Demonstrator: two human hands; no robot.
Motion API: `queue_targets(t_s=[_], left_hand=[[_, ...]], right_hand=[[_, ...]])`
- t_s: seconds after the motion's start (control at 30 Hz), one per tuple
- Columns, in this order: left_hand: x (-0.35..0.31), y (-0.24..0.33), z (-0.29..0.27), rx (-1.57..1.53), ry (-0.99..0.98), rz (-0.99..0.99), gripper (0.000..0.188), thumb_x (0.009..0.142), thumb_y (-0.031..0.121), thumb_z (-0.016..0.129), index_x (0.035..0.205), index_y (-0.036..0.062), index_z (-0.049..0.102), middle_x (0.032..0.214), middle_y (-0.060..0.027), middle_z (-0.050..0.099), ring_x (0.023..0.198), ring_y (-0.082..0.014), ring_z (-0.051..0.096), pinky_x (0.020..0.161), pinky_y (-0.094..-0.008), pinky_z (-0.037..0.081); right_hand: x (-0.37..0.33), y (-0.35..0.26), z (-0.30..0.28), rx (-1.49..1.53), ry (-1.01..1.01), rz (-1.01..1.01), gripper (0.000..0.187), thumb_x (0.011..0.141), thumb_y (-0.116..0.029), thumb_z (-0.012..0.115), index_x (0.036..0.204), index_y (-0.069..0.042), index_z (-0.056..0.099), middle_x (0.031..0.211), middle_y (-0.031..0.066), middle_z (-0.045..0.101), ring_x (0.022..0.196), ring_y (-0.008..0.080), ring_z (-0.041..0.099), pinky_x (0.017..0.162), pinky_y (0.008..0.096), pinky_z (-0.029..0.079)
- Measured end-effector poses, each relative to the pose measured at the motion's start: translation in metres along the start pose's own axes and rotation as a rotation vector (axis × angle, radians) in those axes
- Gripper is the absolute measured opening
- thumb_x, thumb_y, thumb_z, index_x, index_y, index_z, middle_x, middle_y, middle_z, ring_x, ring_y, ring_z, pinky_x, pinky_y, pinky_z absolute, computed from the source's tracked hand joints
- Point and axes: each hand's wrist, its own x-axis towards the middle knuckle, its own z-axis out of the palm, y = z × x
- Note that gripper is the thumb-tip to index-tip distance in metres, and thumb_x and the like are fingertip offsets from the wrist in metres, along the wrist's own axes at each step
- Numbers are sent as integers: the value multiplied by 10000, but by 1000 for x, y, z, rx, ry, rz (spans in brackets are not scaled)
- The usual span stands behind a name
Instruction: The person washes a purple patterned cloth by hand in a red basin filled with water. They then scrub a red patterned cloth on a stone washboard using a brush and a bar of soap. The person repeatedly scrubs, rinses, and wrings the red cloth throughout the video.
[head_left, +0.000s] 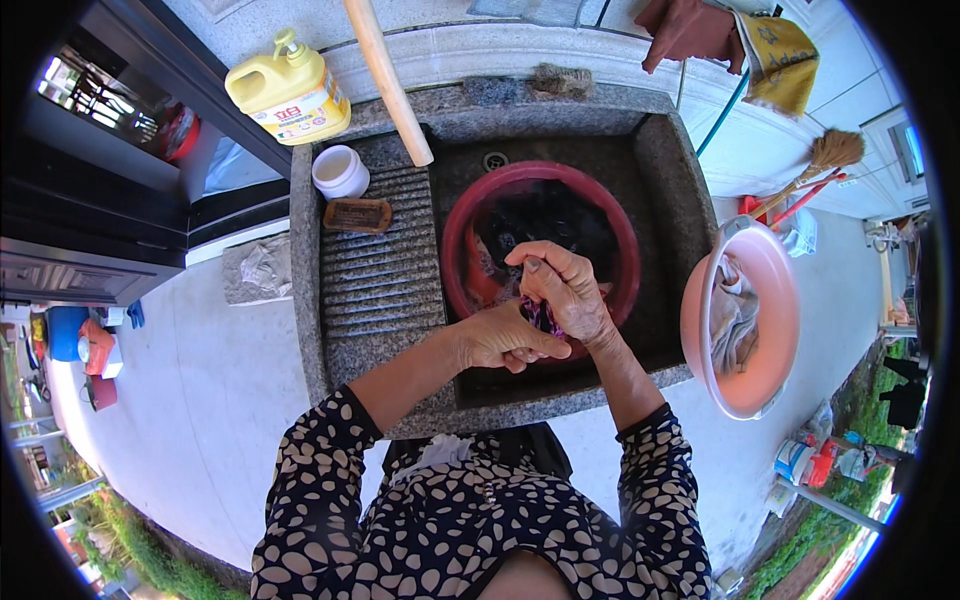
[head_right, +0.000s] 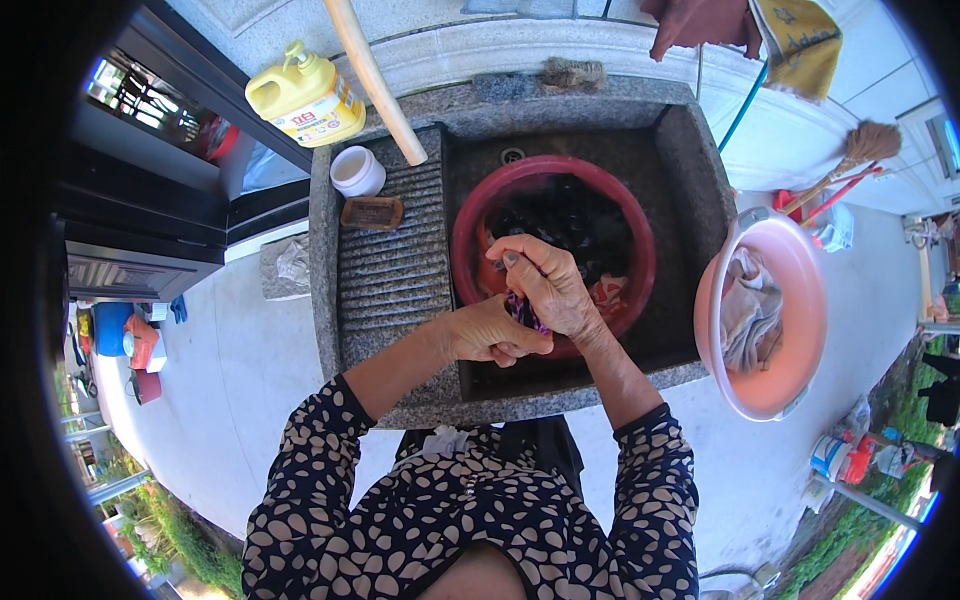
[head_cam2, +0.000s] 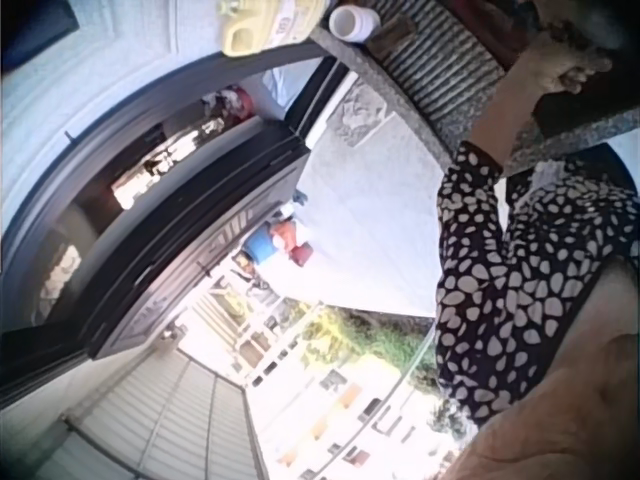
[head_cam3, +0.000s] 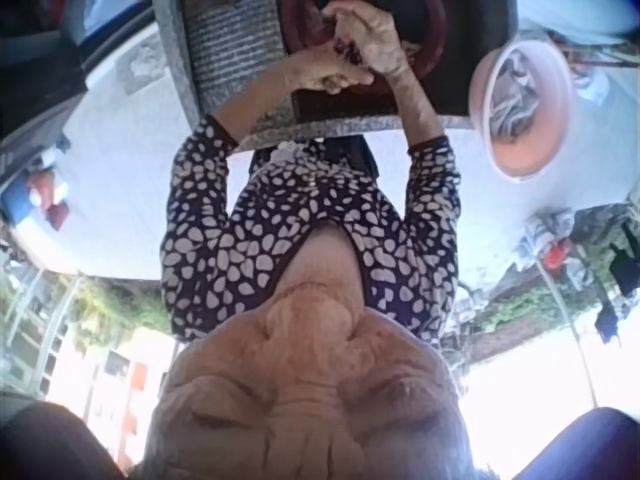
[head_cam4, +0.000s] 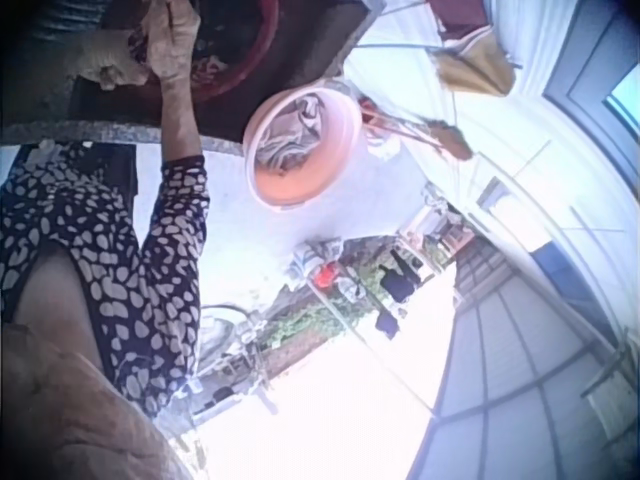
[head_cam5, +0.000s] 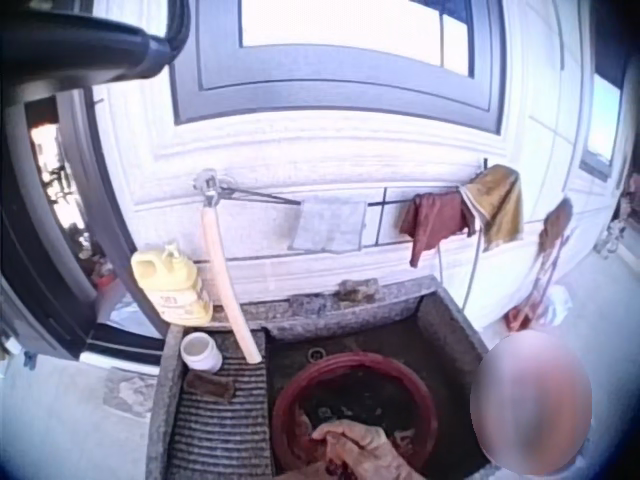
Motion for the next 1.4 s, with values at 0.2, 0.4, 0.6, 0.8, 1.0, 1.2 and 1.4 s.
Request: queue_targets(t_s=[0.2,0.4,0.6,0.8,1.0,1.2,1.4], left_hand=[[19,-5,6,349,379,113,197,729,82,775,765,71,581,543,29,465,408,-68,415,373,-227,274],[66,-47,-47,708,606,497,265,728,222,730,770,-22,636,651,-158,648,617,-288,645,572,-387,507],[84,-62,-64,1053,822,306,414,799,400,634,867,-5,688,837,-281,668,902,-446,646,764,-506,526],[98,-81,-80,872,743,324,332,755,302,737,839,-6,646,725,-159,657,676,-323,659,634,-409,539],[31,-12,-42,759,264,198,425,786,276,775,1074,40,570,785,-40,619,558,-97,561,441,-252,444],[40,-21,-30,-211,-306,103,550,938,537,513,1232,73,535,940,-108,681,671,-182,654,461,-285,499],[49,-29,-6,-17,-41,211,467,966,471,498,1259,107,505,1130,-97,641,907,-232,658,623,-353,555]], right_hand=[[9,20,-2,-236,96,-18,225,929,26,429,1013,-29,631,630,-32,467,557,29,410,527,219,380],[21,59,3,-560,177,-160,158,861,51,461,859,-34,594,647,74,515,555,141,516,549,279,430],[18,104,1,-686,269,-58,94,841,9,516,813,-53,581,678,182,568,640,331,606,576,399,469],[-2,167,-5,-519,583,34,96,890,-154,578,947,-80,599,759,203,625,728,396,633,643,449,492],[-47,72,-29,22,276,294,446,899,-311,670,1222,-24,561,918,88,641,862,160,612,717,295,492],[-86,-11,-24,105,324,160,400,902,-249,688,1237,-66,569,931,1,626,754,46,570,621,186,473],[-144,-75,-42,-171,727,-56,295,911,-62,631,1195,15,600,970,14,639,896,79,573,805,242,483]])
